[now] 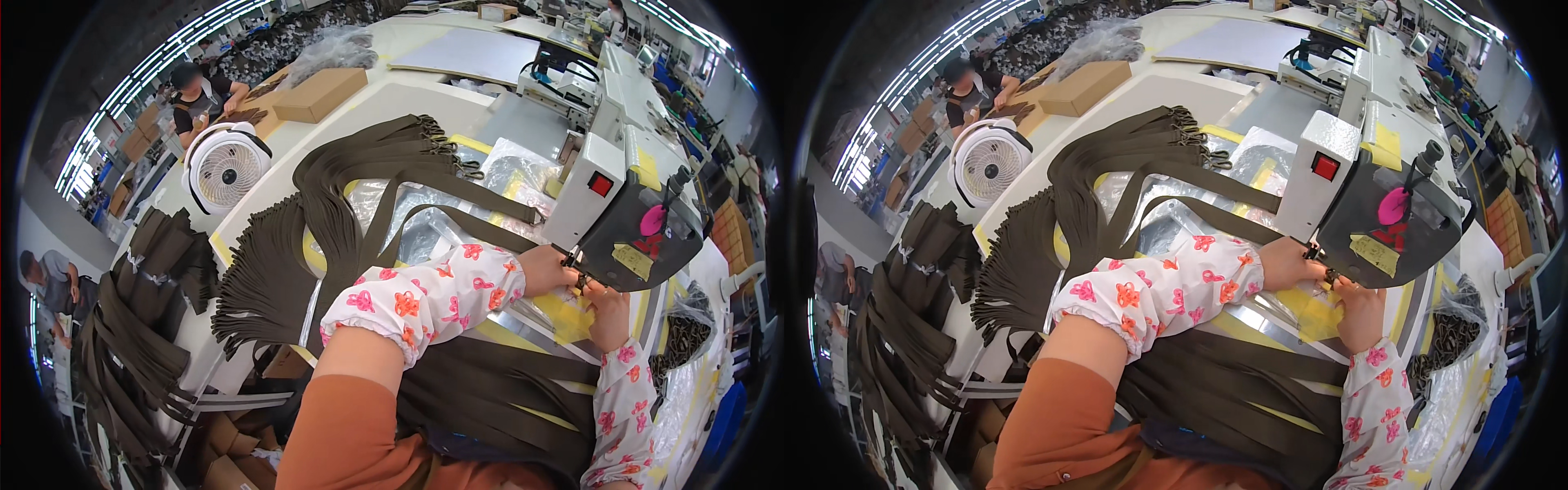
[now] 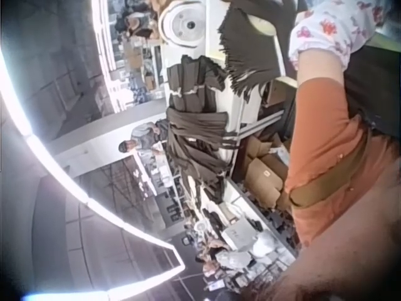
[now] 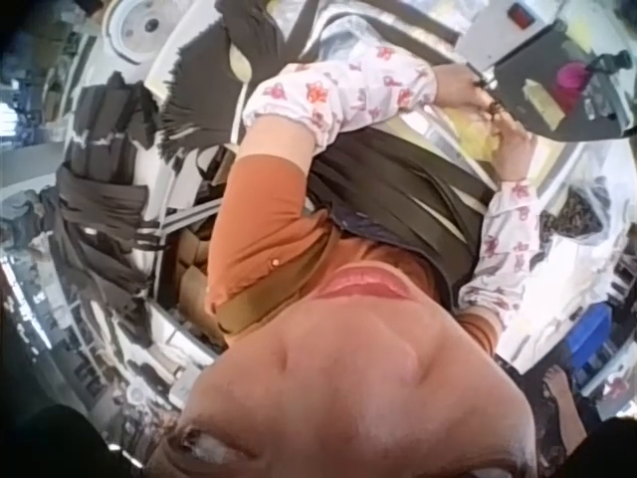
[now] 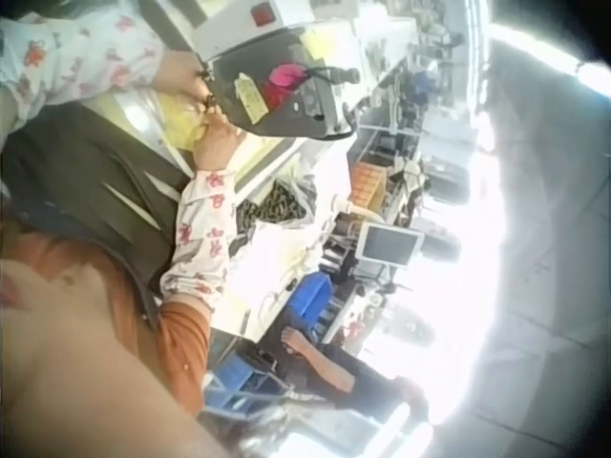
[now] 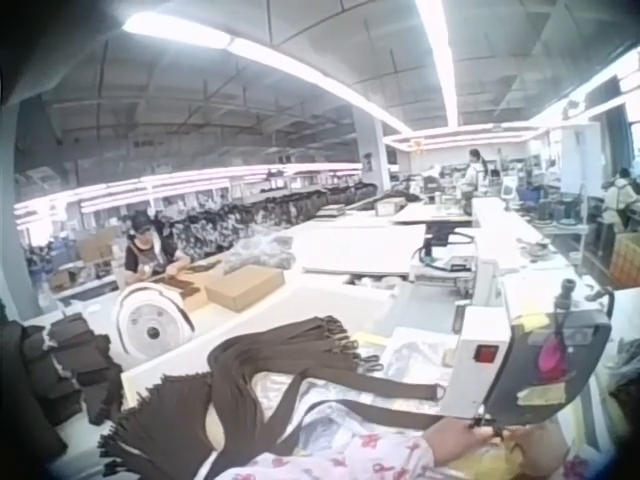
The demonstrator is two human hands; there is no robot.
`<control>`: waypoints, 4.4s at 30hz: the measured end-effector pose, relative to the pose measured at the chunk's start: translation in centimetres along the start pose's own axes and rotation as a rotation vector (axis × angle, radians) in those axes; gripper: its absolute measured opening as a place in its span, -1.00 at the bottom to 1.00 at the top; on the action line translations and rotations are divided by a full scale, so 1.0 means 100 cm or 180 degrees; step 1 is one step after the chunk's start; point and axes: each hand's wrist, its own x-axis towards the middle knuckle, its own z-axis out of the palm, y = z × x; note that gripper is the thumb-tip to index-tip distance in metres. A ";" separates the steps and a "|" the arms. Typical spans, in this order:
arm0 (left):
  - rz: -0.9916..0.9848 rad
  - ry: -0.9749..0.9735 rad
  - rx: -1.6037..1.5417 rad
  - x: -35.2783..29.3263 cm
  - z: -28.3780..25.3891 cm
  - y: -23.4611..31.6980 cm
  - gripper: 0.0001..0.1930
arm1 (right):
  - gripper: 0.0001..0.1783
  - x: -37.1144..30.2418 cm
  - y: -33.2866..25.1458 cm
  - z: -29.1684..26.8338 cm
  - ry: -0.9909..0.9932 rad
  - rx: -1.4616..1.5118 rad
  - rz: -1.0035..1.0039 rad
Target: The person is using an industrial sewing machine to sew buckles onto webbing straps.
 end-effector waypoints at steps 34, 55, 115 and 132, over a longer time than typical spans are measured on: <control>-0.1844 -0.1081 -0.1067 -0.104 -0.159 -0.081 -0.81 | -0.75 -0.014 0.005 0.013 0.0413 -0.0258 -0.0747; -0.2060 -0.0858 0.1293 -0.090 -0.085 -0.054 -0.42 | -0.70 -0.001 -0.105 0.003 0.0170 0.0793 -0.1433; -0.0824 -0.1191 -0.1069 -0.011 -0.022 0.079 -0.76 | -0.80 -0.102 0.053 -0.061 0.0208 -0.0353 0.0735; 0.0047 0.0526 0.2329 -0.052 -0.130 0.017 -0.70 | -0.83 -0.099 0.169 -0.071 -0.1001 -0.1998 0.1825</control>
